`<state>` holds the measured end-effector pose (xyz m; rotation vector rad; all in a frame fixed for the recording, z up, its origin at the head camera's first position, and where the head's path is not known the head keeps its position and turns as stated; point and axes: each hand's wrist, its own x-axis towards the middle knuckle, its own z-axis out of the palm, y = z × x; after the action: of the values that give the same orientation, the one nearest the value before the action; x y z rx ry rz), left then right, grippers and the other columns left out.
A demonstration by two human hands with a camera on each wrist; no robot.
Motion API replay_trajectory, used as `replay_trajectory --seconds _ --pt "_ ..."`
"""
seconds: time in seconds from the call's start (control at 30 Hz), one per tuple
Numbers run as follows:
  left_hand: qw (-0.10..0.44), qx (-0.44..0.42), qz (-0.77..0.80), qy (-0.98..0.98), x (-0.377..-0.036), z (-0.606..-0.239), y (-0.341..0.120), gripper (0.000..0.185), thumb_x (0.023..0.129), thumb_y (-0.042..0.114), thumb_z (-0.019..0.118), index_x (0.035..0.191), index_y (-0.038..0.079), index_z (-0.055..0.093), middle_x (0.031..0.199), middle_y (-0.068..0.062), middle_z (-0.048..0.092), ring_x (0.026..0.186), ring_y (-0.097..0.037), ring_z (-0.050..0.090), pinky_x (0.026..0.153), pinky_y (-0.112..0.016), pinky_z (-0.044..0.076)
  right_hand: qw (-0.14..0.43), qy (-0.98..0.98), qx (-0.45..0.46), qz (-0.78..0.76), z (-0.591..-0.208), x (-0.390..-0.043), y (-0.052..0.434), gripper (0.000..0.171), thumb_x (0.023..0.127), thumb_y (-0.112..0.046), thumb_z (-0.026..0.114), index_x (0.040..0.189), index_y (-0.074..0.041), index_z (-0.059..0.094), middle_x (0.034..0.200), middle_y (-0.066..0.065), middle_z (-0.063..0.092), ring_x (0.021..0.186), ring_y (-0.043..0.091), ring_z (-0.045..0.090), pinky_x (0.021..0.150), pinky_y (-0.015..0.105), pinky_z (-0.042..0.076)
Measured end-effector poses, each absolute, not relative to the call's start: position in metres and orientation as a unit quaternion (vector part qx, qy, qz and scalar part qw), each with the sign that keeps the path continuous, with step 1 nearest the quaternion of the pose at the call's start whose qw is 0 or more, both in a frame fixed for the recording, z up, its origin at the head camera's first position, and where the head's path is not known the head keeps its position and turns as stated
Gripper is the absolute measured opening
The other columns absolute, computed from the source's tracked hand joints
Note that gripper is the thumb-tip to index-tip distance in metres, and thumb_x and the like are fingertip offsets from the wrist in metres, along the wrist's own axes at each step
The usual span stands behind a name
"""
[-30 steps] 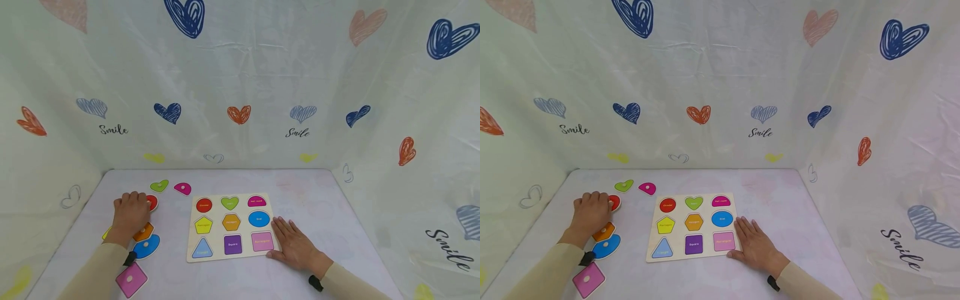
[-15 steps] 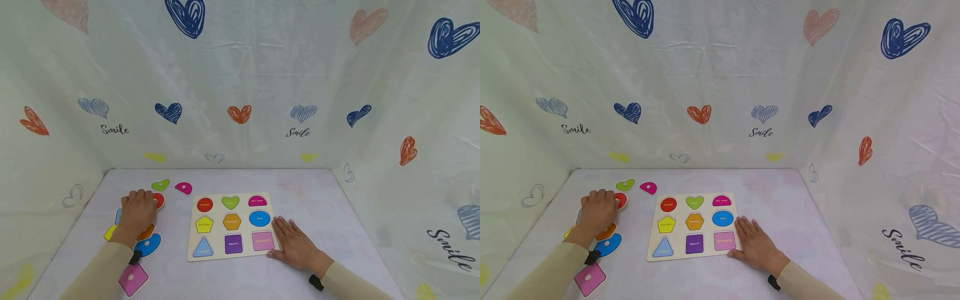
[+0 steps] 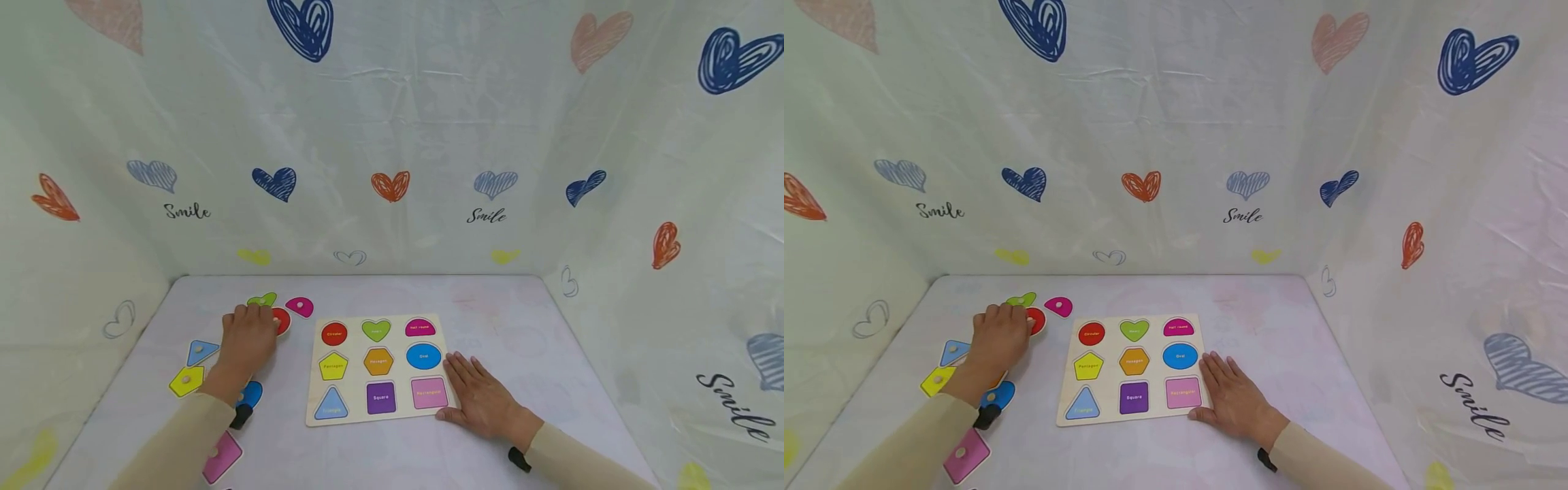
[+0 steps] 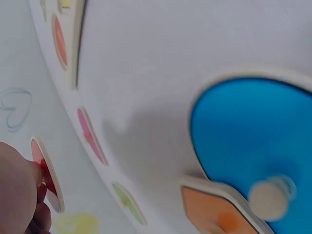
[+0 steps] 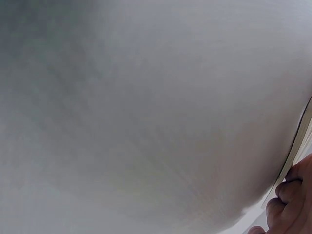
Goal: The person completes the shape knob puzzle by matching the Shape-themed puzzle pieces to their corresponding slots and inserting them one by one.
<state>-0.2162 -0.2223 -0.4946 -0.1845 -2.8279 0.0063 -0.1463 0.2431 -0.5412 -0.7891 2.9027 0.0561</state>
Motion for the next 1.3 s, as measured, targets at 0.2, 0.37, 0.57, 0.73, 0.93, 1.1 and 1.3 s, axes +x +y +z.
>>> replay_trajectory --seconds 0.2,0.37,0.57,0.73,0.93,1.1,1.3 --pt "0.162 -0.069 0.009 -0.984 -0.219 -0.494 -0.200 0.042 0.095 0.021 0.079 0.112 -0.012 0.059 0.101 -0.026 0.059 0.100 -0.044 0.054 0.084 -0.057 0.047 0.070 0.962 -0.262 0.016 -0.541 -0.146 0.244 0.104 0.097 -0.082 0.037 0.165 -0.003 0.030 0.173 0.013 0.030 0.161 0.033 0.026 0.129 0.052 0.022" --pt "0.160 -0.077 0.013 -0.984 -0.223 -0.496 -0.183 0.043 0.095 0.024 0.080 0.112 -0.011 0.060 0.099 -0.024 0.057 0.099 -0.041 0.053 0.085 -0.055 0.047 0.069 0.963 -0.261 0.012 -0.541 -0.146 0.244 0.104 0.097 -0.082 0.038 0.165 -0.003 0.028 0.173 0.013 0.029 0.161 0.033 0.026 0.130 0.052 0.021" --pt "0.120 -0.078 0.010 -0.990 -0.228 -0.497 -0.160 0.045 0.097 0.026 0.077 0.121 -0.008 0.059 0.109 -0.023 0.059 0.107 -0.040 0.052 0.092 -0.055 0.048 0.072 0.964 -0.256 0.010 -0.540 -0.146 0.244 0.105 0.097 -0.082 0.038 0.165 -0.004 0.029 0.173 0.013 0.029 0.161 0.033 0.026 0.130 0.052 0.021" --pt "0.103 -0.083 0.002 -0.991 -0.230 -0.500 -0.144 0.046 0.098 0.027 0.076 0.124 -0.006 0.059 0.115 -0.024 0.061 0.111 -0.040 0.053 0.094 -0.056 0.048 0.076 0.964 -0.256 0.008 -0.540 -0.146 0.244 0.104 0.097 -0.082 0.038 0.165 -0.004 0.029 0.173 0.012 0.029 0.161 0.032 0.025 0.130 0.051 0.021" --pt "0.101 -0.088 0.013 -0.991 -0.234 -0.509 -0.135 0.046 0.096 0.028 0.079 0.122 -0.005 0.059 0.112 -0.023 0.060 0.109 -0.038 0.053 0.094 -0.055 0.050 0.070 0.963 -0.261 0.015 -0.540 -0.146 0.244 0.104 0.097 -0.082 0.036 0.165 -0.004 0.029 0.173 0.012 0.030 0.161 0.031 0.025 0.130 0.051 0.021" --pt "0.098 -0.089 0.013 -0.991 -0.235 -0.515 -0.131 0.046 0.095 0.028 0.079 0.120 -0.005 0.060 0.108 -0.022 0.060 0.106 -0.038 0.052 0.093 -0.054 0.050 0.066 0.962 -0.262 0.017 -0.540 -0.146 0.244 0.104 0.097 -0.083 0.035 0.165 -0.004 0.029 0.173 0.011 0.030 0.162 0.031 0.025 0.130 0.051 0.021" --pt "0.084 -0.093 0.010 -0.992 -0.238 -0.523 -0.129 0.046 0.097 0.029 0.077 0.122 -0.005 0.060 0.107 -0.021 0.060 0.106 -0.037 0.053 0.092 -0.053 0.049 0.066 0.963 -0.261 0.021 -0.541 -0.146 0.244 0.104 0.097 -0.083 0.035 0.165 -0.004 0.029 0.173 0.011 0.030 0.162 0.031 0.025 0.130 0.051 0.021"
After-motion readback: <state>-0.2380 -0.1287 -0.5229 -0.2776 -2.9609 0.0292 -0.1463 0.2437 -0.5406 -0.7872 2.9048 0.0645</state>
